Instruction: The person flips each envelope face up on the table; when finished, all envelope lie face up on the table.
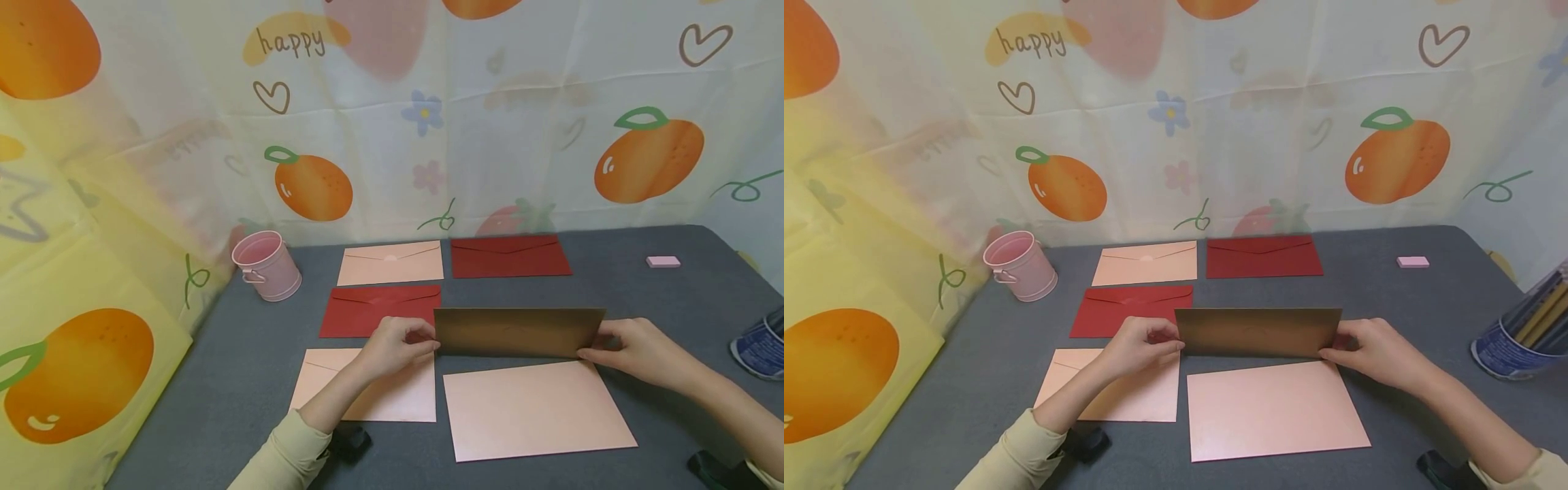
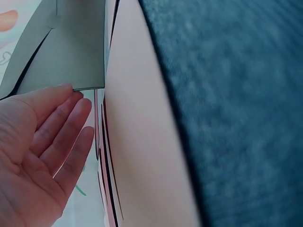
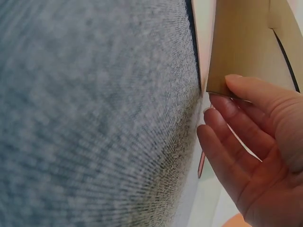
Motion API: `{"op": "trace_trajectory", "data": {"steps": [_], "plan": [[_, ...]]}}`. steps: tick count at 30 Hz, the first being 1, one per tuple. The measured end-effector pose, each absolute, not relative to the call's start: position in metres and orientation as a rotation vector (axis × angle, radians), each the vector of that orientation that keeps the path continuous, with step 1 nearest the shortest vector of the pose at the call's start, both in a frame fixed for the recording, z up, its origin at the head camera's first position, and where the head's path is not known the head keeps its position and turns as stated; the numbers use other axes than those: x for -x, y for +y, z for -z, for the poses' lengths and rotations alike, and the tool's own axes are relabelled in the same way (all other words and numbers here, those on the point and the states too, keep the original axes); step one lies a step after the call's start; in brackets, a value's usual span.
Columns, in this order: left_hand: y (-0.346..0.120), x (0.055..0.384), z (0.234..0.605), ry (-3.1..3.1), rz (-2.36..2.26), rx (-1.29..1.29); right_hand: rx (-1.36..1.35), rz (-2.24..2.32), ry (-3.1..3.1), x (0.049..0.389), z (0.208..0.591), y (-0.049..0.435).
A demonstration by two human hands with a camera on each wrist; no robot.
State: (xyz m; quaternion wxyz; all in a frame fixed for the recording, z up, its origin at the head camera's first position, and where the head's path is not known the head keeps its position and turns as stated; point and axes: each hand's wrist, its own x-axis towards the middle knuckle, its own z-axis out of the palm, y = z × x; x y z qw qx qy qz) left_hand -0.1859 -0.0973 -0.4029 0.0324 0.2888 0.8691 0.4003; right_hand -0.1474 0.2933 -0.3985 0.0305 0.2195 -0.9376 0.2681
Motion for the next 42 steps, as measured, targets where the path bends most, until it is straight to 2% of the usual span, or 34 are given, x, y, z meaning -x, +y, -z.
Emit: {"op": "trace_trajectory", "data": {"steps": [11,23,31,42], "plan": [[-0.096,0.187,0.403,2.545,-1.488,-0.638,-0.488,-0.964,-2.977,0.147,0.394,0.292],[-0.076,0.191,0.404,2.307,-1.852,-0.272,-0.201,-1.580,-2.941,0.158,0.393,0.301],[-0.062,0.192,0.405,2.283,-1.840,-0.253,-0.153,-1.721,-2.919,0.168,0.399,0.316],[-0.053,0.189,0.407,2.326,-1.679,-0.341,-0.125,-1.620,-2.984,0.174,0.405,0.321]]}}
